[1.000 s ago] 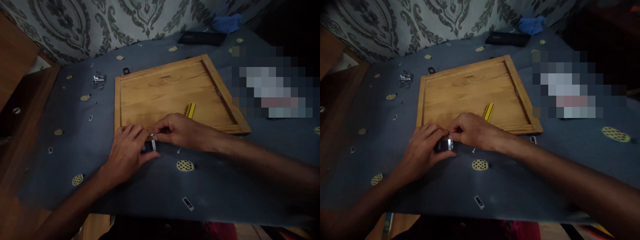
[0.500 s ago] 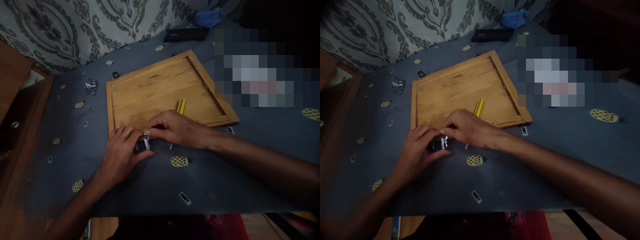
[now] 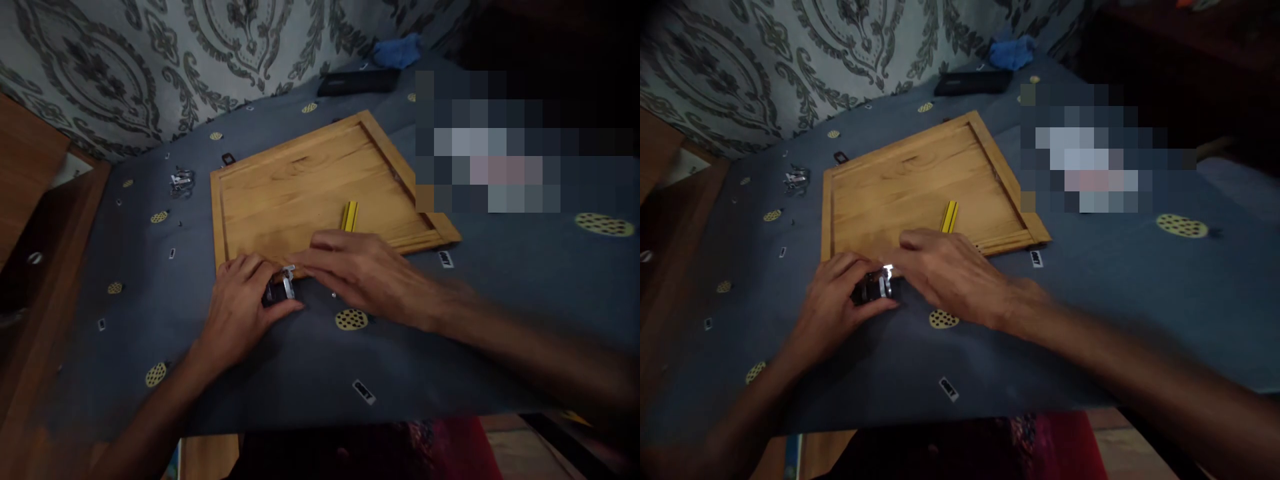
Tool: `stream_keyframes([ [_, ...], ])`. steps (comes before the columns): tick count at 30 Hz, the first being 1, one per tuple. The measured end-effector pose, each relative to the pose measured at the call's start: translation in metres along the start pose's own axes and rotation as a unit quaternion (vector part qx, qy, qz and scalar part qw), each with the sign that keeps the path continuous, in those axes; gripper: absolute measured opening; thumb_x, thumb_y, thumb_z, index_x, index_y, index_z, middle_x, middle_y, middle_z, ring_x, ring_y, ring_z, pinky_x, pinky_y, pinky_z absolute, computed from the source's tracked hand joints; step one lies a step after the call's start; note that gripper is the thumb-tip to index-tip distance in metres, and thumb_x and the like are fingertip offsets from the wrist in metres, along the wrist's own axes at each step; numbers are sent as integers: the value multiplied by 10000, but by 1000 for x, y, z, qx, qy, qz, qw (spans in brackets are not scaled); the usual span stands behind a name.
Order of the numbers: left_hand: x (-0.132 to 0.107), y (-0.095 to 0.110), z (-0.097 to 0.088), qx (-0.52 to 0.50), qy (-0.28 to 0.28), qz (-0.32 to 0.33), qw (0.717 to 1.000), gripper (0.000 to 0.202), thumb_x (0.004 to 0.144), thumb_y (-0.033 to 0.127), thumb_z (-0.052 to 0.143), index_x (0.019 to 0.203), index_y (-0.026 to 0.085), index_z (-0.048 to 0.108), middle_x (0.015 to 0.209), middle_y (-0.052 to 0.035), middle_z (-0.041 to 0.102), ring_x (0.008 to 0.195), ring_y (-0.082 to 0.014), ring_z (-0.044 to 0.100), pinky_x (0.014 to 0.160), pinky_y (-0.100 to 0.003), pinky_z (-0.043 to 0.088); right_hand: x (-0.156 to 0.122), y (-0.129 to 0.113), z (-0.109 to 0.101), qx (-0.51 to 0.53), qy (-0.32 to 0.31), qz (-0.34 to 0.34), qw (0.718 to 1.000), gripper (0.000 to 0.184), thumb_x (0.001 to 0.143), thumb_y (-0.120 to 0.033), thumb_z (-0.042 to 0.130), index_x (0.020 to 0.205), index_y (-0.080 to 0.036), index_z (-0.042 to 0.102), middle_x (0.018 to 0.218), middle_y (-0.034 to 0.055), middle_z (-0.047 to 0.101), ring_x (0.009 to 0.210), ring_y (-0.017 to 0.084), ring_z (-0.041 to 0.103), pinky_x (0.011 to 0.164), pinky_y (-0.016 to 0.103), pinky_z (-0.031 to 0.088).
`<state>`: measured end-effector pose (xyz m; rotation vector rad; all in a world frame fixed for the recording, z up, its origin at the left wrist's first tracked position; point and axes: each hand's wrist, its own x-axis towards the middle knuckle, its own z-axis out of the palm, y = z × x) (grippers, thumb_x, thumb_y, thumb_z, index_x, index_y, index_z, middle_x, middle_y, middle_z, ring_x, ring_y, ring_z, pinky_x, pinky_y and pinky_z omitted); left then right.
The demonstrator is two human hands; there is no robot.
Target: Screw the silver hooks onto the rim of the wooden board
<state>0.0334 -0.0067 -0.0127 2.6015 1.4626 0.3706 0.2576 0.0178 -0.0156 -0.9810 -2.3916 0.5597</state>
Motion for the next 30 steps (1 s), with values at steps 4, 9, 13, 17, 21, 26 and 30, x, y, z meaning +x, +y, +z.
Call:
stream_keyframes([
  [4,-1,-1,2,-2,12,9,1000,471,846,636,652,1008,194,663,956,-57,658,916,-245,594,825,-415,478,2,-3,12,-63,-16,-39,997,284,973,-154,481,1154,-204,693,830,40,598,710,150,533,591,266,376],
  [9,-1,-2,2,-5,3,10,1000,488,844,651,636,1033,202,660,975,-53,667,925,-243,590,824,-418,464,0,3,16,-55,-17,-49,997,289,981,-165,483,1145,-242,709,844,47,599,731,161,541,611,278,373],
  [13,-1,-2,2,-2,0,7,1000,494,836,662,631,1027,207,653,973,-47,666,931,-247,594,814,-413,453,-2,7,18,-45,-17,-59,997,319,990,-162,456,1142,-256,721,845,46,584,733,154,532,610,276,359],
  [17,-1,-1,2,-6,2,5,1000,480,818,651,666,997,206,657,967,-44,668,928,-248,601,808,-408,451,-2,8,18,-38,-10,-66,997,321,997,-168,444,1136,-225,728,834,48,583,723,155,535,604,277,362],
  [21,-1,-2,2,-2,0,4,1000,478,823,650,664,1003,208,653,960,-39,665,928,-246,600,807,-403,447,-2,7,17,-30,-17,-60,998,316,996,-172,455,1145,-229,728,819,44,580,718,160,544,605,280,363],
  [26,-1,-2,2,-3,3,10,1000,495,826,656,649,1011,197,657,960,-45,662,925,-246,600,804,-398,439,-2,8,17,-21,-25,-58,998,319,990,-150,459,1153,-225,723,839,47,589,731,156,555,618,275,376],
  [30,0,-2,2,1,5,12,1000,502,834,667,629,994,193,665,947,-44,658,912,-243,595,790,-390,436,-3,9,18,-17,-13,-63,998,295,983,-143,476,1122,-210,727,830,41,592,731,150,566,621,264,388],
])
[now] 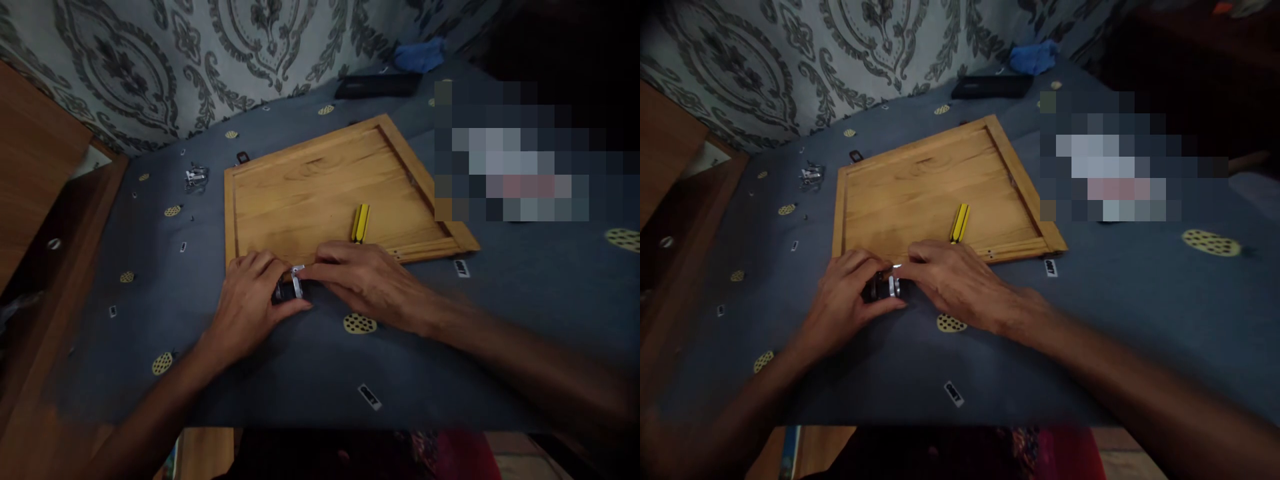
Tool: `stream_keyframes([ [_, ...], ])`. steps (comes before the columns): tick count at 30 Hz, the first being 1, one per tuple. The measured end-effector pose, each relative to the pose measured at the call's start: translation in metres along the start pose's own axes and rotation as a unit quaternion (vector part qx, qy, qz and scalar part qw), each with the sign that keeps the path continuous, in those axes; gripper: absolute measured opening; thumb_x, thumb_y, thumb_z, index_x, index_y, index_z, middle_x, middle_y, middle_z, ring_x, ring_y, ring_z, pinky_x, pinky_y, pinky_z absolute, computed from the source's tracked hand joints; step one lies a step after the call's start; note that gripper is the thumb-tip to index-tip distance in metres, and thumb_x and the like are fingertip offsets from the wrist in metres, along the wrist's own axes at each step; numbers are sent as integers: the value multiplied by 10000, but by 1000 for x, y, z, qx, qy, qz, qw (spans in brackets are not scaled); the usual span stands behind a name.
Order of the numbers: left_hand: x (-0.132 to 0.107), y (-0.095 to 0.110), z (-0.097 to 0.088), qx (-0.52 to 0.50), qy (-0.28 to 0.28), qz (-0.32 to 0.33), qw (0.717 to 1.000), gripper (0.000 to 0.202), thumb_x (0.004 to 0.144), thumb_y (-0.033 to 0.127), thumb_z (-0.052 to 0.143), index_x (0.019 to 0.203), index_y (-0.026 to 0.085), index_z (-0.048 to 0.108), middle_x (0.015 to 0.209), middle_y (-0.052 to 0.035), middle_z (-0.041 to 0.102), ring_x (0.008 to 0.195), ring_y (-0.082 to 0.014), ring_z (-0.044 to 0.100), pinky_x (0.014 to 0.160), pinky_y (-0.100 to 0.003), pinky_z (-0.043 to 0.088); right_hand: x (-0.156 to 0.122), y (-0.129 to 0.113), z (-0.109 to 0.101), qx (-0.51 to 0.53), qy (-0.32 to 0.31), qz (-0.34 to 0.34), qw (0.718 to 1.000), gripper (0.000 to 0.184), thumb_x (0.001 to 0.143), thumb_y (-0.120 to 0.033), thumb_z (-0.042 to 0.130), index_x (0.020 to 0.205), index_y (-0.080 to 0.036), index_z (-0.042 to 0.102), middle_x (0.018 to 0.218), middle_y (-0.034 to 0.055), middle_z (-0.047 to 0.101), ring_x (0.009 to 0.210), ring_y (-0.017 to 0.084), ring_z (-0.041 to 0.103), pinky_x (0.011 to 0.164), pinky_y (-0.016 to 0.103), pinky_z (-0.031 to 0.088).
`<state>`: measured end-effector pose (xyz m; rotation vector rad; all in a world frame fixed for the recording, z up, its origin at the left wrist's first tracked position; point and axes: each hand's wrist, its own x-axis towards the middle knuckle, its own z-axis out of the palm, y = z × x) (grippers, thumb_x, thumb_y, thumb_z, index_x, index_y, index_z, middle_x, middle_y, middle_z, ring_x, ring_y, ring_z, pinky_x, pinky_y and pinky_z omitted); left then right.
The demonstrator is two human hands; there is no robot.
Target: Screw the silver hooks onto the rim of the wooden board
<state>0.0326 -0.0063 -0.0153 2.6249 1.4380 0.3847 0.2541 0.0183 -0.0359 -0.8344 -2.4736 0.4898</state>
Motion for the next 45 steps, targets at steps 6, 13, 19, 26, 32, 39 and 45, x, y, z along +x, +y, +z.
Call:
stream_keyframes([
  [6,0,0,-1,-3,-4,-4,1000,508,819,662,649,1014,194,667,949,-35,654,921,-249,601,801,-396,443,-1,1,2,23,44,-11,999,297,984,-150,461,1107,-205,727,813,39,600,711,149,589,611,258,429],
  [13,0,1,-2,-2,-8,-7,1000,488,793,607,720,1041,192,654,983,-35,663,948,-251,610,820,-395,447,-2,8,-22,-40,134,205,969,344,973,-313,508,1254,-160,634,828,64,713,707,204,654,641,319,468],
  [19,-1,0,0,8,-3,-8,1000,495,776,600,744,1025,181,659,995,-40,665,956,-262,610,818,-404,452,-2,20,-31,-211,37,383,899,622,915,-573,553,1352,-132,512,691,74,695,664,299,660,544,312,310],
  [26,0,1,-1,6,-7,-12,1000,487,775,601,746,1010,181,672,979,-41,661,960,-265,611,822,-409,466,9,15,-28,-108,49,391,913,562,883,-368,587,1392,-159,478,768,46,707,754,274,678,649,333,405],
  [32,1,2,-2,3,-17,-20,1000,484,772,580,764,1020,175,671,992,-47,665,968,-265,610,836,-406,468,10,22,-27,-73,67,376,921,672,782,-274,618,1420,-123,472,884,78,732,842,288,689,707,351,452],
  [39,1,1,-1,7,-11,-19,1000,498,779,607,744,1022,179,672,983,-44,662,953,-256,609,835,-391,463,18,21,-36,-60,19,380,923,77,750,-259,621,791,-197,640,699,34,647,655,204,603,585,308,376],
  [45,0,2,-2,16,-33,-27,999,479,795,588,748,1025,177,664,1025,-46,668,990,-259,613,871,-404,460,28,-5,-49,181,211,257,925,234,910,-409,555,765,-233,499,621,-38,509,483,109,468,470,270,356],
])
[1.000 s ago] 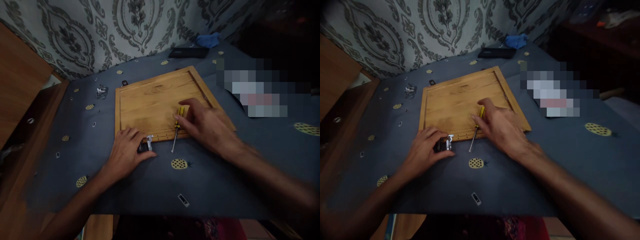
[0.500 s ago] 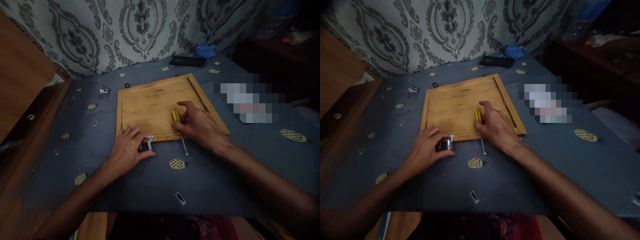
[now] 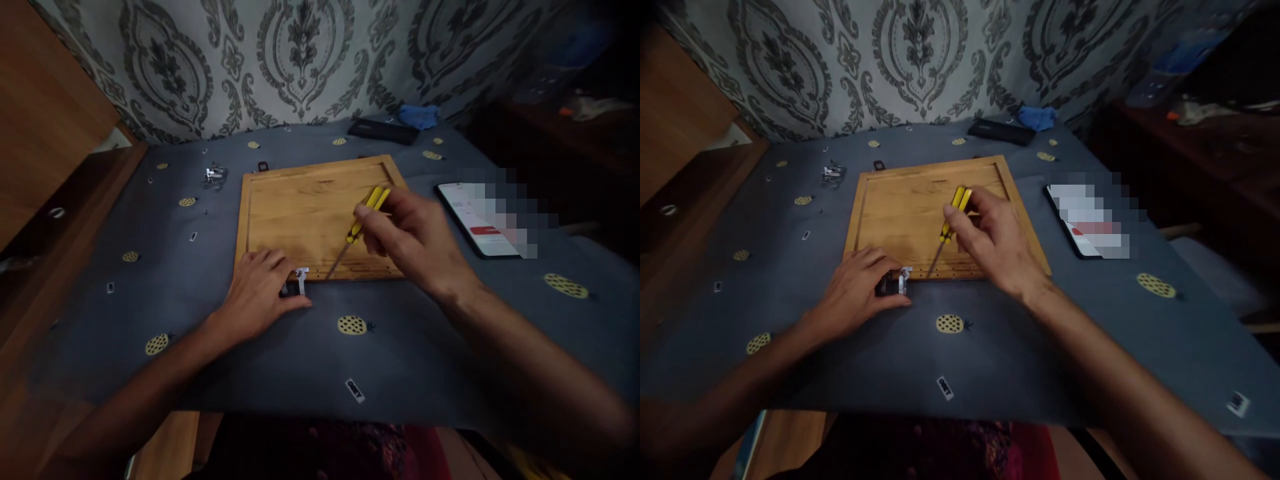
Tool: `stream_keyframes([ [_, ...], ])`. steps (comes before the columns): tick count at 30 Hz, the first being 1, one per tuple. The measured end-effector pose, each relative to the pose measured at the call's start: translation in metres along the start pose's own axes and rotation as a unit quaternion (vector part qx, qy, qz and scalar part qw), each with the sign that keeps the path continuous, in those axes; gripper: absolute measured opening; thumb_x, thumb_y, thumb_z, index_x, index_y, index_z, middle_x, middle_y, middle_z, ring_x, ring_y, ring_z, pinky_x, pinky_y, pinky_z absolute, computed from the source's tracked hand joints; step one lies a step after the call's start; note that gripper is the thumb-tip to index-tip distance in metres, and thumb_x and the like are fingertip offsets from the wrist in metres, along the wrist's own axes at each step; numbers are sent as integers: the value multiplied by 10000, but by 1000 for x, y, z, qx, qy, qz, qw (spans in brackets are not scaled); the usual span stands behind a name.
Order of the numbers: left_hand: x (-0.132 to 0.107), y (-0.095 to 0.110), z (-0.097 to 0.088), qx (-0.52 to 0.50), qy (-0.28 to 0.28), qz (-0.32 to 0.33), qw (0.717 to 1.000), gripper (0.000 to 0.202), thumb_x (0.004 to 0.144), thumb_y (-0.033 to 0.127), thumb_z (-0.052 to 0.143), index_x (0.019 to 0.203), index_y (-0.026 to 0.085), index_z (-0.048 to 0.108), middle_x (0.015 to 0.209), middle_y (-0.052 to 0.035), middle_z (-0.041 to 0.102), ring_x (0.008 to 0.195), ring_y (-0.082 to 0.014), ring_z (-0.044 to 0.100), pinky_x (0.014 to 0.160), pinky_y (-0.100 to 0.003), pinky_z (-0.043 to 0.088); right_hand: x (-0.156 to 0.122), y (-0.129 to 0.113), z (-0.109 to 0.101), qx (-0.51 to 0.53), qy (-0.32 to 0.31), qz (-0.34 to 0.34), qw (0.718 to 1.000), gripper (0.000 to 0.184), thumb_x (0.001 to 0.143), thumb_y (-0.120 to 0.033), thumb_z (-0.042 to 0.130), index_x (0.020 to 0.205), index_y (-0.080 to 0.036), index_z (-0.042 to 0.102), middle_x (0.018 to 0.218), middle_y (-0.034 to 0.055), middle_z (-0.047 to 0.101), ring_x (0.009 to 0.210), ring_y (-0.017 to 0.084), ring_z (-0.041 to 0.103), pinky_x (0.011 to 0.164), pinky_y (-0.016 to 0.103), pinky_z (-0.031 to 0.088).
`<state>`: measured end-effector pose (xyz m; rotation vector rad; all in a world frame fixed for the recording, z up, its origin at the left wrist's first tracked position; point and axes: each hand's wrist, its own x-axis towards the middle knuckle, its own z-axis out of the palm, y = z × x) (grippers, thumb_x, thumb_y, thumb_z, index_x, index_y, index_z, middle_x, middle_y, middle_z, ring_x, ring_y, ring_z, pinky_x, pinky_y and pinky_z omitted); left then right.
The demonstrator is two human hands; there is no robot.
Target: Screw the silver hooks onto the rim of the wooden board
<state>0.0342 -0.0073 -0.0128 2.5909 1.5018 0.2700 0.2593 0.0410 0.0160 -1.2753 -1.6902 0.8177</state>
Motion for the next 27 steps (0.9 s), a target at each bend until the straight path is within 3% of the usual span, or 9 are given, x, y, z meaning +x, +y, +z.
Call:
stream_keyframes([
  [2,0,0,0,3,0,2,1000,472,811,587,735,1026,173,662,1037,-54,664,999,-262,611,880,-410,463,-6,-15,5,51,49,-53,996,258,945,-449,546,805,-243,482,699,-31,537,497,105,522,488,277,419],
  [6,-1,-1,2,3,7,5,1000,475,815,589,727,1002,156,666,1041,-77,650,1009,-288,607,872,-426,463,-19,-33,19,6,50,-108,993,224,959,-455,546,870,-266,465,731,-32,554,553,137,586,522,302,457],
  [12,0,0,1,14,5,8,1000,514,807,615,712,1027,153,668,1021,-85,650,988,-290,606,859,-425,465,-23,-29,32,-39,30,-113,992,176,974,-414,499,889,-271,440,729,-6,536,604,177,584,559,338,489],
  [27,0,0,2,-5,5,6,1000,505,814,614,707,1021,155,666,1022,-78,652,975,-282,604,867,-429,465,-21,-22,33,-37,16,-104,994,188,964,-422,511,874,-274,435,685,-3,540,612,198,586,549,352,490],
])
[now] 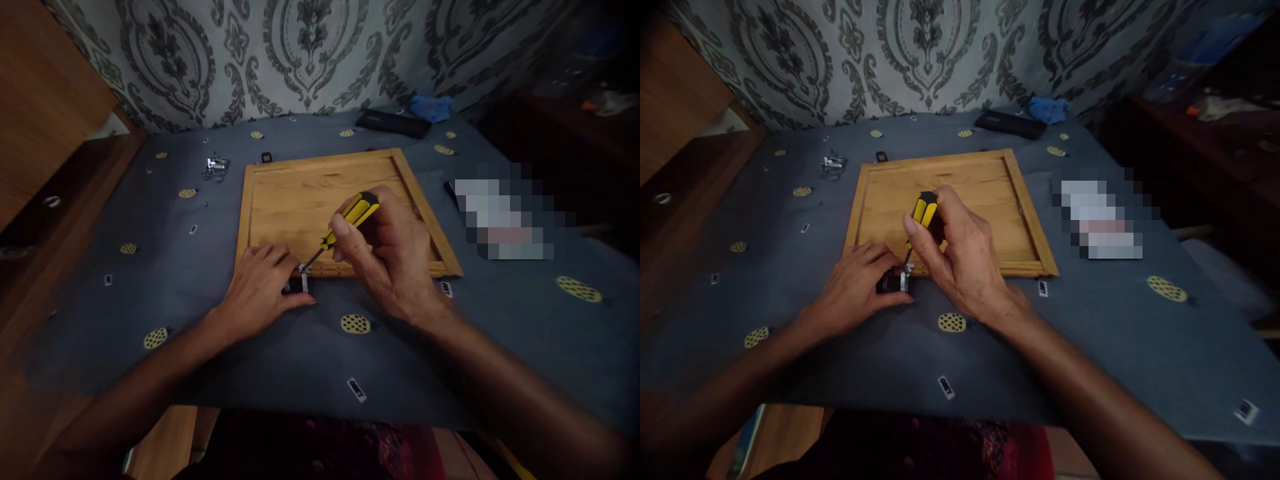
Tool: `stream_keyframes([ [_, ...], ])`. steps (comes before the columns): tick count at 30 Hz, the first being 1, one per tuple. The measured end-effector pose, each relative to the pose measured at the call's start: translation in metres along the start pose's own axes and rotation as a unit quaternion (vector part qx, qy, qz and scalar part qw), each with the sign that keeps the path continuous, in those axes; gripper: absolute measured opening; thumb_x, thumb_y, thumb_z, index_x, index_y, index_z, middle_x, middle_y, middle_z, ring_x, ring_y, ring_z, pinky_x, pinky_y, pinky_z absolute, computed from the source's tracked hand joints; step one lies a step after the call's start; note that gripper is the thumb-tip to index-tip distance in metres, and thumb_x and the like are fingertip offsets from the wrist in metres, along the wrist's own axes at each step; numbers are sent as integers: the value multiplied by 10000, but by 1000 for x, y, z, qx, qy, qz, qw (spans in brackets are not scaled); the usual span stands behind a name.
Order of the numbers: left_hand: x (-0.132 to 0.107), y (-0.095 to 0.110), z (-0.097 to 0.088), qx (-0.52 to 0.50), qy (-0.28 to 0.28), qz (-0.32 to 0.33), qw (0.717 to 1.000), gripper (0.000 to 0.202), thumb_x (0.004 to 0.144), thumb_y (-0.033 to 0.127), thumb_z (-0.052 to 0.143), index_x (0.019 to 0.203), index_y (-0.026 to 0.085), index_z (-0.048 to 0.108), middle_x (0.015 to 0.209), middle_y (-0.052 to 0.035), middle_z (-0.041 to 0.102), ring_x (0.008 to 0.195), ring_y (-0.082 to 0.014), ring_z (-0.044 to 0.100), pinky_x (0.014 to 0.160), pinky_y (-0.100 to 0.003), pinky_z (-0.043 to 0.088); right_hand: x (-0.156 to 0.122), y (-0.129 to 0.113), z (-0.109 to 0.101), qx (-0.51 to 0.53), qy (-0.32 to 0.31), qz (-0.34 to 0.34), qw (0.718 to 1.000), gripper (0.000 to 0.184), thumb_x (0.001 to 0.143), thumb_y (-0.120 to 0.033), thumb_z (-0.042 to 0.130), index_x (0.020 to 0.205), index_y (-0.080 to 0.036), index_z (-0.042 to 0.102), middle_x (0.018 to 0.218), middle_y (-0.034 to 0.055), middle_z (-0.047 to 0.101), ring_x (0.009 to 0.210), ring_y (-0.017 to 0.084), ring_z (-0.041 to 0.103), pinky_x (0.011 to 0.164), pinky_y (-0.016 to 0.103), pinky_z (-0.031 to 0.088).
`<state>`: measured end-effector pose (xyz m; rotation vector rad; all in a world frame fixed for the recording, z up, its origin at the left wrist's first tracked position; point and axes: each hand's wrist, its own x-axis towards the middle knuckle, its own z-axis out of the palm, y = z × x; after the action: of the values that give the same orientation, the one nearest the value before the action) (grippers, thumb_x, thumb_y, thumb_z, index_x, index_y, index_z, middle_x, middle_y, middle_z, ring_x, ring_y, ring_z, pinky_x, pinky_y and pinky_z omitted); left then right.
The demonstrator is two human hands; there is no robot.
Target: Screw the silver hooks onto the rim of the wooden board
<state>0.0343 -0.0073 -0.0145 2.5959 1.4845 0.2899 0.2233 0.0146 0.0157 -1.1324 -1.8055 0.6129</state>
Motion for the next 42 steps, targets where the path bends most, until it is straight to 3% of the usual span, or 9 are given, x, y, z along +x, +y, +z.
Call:
stream_keyframes([
  [14,1,0,0,3,-2,-3,1000,501,812,610,719,1016,155,672,1019,-77,656,973,-273,611,882,-421,467,0,-1,-2,5,-21,-26,999,192,968,-383,514,840,-273,420,668,-28,503,586,167,530,533,327,435],
  [21,-1,-1,1,7,-1,-5,1000,479,821,581,729,1090,190,668,1084,-87,671,1045,-307,606,885,-446,478,5,-2,-1,-62,-7,-162,985,190,939,-278,591,822,-256,443,704,-34,517,612,138,520,580,290,457],
  [25,-1,-2,3,6,19,4,1000,506,824,577,729,1136,187,651,1108,-98,671,1030,-306,614,860,-443,492,7,-3,-1,-71,-8,-198,978,190,928,-238,602,821,-245,445,697,-45,537,617,124,542,594,266,467],
  [32,0,-2,1,10,17,8,1000,465,809,568,746,1068,190,669,1112,-96,673,1032,-311,620,855,-449,499,4,0,-2,-37,-4,-158,987,257,926,-323,632,773,-241,442,693,-43,518,600,119,518,590,274,454],
  [38,0,-2,-1,3,15,12,1000,456,824,565,733,1084,198,664,1128,-89,678,1041,-304,621,872,-452,493,6,1,-1,104,-45,-63,992,243,920,-423,630,810,-241,512,706,-47,501,601,111,471,548,264,416],
  [42,0,-2,-1,1,18,13,1000,451,824,549,739,1082,187,665,1134,-96,683,1030,-308,623,884,-472,498,14,-1,0,165,-94,-50,981,154,915,-339,636,839,-224,565,707,-52,509,602,97,463,527,244,385],
])
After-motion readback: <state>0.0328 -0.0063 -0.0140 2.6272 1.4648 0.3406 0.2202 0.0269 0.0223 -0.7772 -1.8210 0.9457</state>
